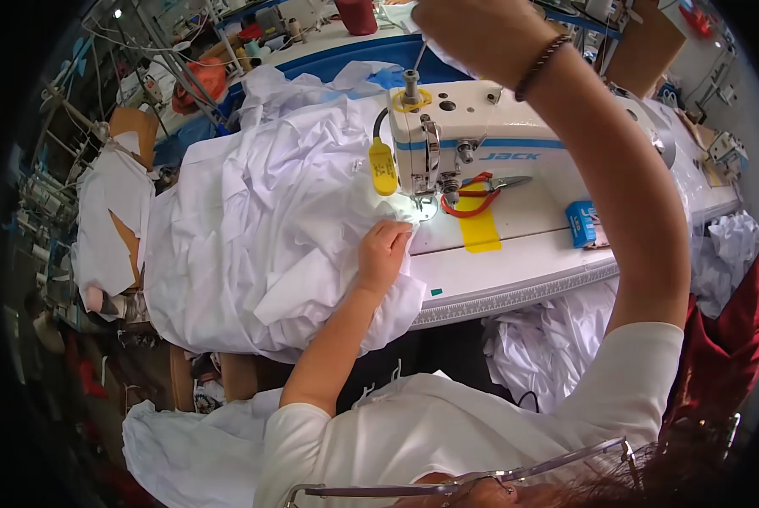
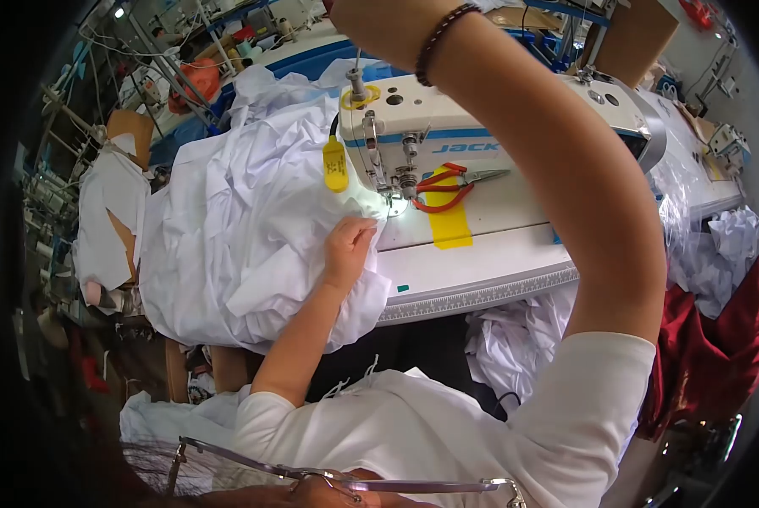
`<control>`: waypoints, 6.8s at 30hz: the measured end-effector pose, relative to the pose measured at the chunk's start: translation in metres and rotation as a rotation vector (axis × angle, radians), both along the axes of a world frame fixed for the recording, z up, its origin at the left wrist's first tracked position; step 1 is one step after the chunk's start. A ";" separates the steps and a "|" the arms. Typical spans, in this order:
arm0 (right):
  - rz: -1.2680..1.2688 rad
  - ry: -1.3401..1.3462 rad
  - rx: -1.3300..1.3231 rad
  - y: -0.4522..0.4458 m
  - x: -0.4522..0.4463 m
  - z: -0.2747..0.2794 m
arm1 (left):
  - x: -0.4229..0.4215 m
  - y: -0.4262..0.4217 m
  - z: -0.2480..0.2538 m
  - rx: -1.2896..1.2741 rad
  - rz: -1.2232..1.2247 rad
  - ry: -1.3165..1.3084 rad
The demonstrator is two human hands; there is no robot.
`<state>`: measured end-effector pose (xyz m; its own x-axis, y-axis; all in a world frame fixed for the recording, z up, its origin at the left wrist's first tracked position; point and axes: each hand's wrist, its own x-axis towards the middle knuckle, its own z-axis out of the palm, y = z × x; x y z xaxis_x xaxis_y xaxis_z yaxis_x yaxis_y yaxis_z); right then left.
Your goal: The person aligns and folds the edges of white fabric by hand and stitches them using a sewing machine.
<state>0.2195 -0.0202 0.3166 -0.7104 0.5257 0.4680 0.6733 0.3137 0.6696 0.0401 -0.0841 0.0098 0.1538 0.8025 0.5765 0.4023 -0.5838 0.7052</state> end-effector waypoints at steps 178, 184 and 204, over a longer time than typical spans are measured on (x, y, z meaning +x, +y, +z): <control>0.009 1.929 -1.547 -0.176 0.033 -0.291 | -0.081 -0.006 0.049 -0.247 -0.109 0.918; 0.150 2.049 -2.305 -0.263 -0.027 -0.325 | -0.050 -0.012 0.048 -0.367 -0.003 1.029; -0.270 1.167 -0.818 -0.262 0.073 -0.269 | 0.002 -0.056 0.018 0.267 -0.255 0.743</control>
<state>0.2924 -0.2823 0.0471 0.0198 0.9777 0.2088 0.7985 0.1102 -0.5918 0.0416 -0.1404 0.0280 0.7287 0.5419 0.4188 0.5413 -0.8303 0.1325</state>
